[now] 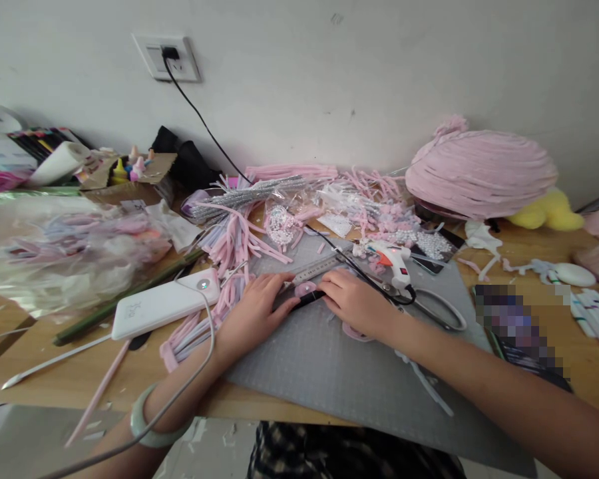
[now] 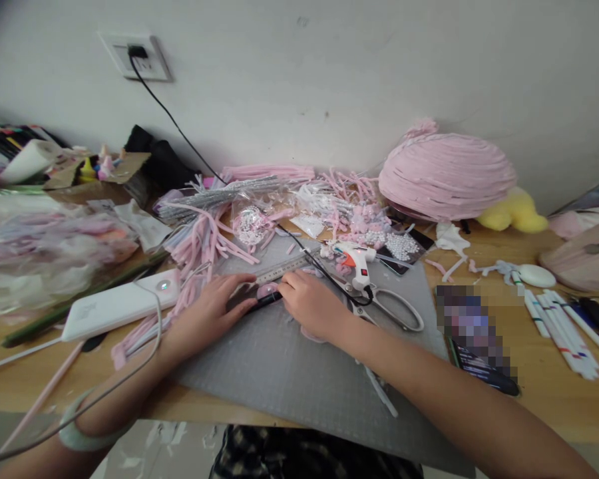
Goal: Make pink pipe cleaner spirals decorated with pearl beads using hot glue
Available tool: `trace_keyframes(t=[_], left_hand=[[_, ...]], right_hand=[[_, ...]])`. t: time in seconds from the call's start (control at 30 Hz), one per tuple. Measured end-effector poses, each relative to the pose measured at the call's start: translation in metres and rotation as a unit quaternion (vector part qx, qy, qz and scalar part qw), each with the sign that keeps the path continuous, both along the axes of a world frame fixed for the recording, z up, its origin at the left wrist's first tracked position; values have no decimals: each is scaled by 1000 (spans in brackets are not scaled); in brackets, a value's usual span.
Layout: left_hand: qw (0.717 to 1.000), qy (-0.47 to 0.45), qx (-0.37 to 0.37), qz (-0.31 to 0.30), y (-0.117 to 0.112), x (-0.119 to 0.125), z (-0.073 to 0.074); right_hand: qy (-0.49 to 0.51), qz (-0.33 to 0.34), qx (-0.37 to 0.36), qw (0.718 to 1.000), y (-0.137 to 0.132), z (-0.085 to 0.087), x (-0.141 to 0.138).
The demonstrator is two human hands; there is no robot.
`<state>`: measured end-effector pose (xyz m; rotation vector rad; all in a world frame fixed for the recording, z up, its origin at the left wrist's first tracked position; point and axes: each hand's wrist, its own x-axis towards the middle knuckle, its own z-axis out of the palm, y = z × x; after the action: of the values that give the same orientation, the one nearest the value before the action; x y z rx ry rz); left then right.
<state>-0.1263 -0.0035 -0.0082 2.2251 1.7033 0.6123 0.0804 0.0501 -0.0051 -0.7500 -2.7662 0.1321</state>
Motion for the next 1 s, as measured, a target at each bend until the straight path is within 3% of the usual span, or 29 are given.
trace_keyframes(t=[0.1, 0.23, 0.37, 0.7, 1.0], left_hand=[[1000, -13, -2, 5, 1, 2, 5], [996, 44, 17, -72, 3, 1, 7], [989, 120, 49, -78, 4, -1, 4], [983, 150, 37, -102, 3, 1, 3], [974, 192, 35, -117, 2, 1, 8]], right_hand=[[-17, 19, 38, 999, 0, 0, 1], [-35, 23, 57, 997, -2, -2, 4], [-34, 23, 41, 998, -4, -3, 5], [-13, 35, -40, 999, -4, -3, 2], [-7, 26, -26, 999, -7, -4, 3]])
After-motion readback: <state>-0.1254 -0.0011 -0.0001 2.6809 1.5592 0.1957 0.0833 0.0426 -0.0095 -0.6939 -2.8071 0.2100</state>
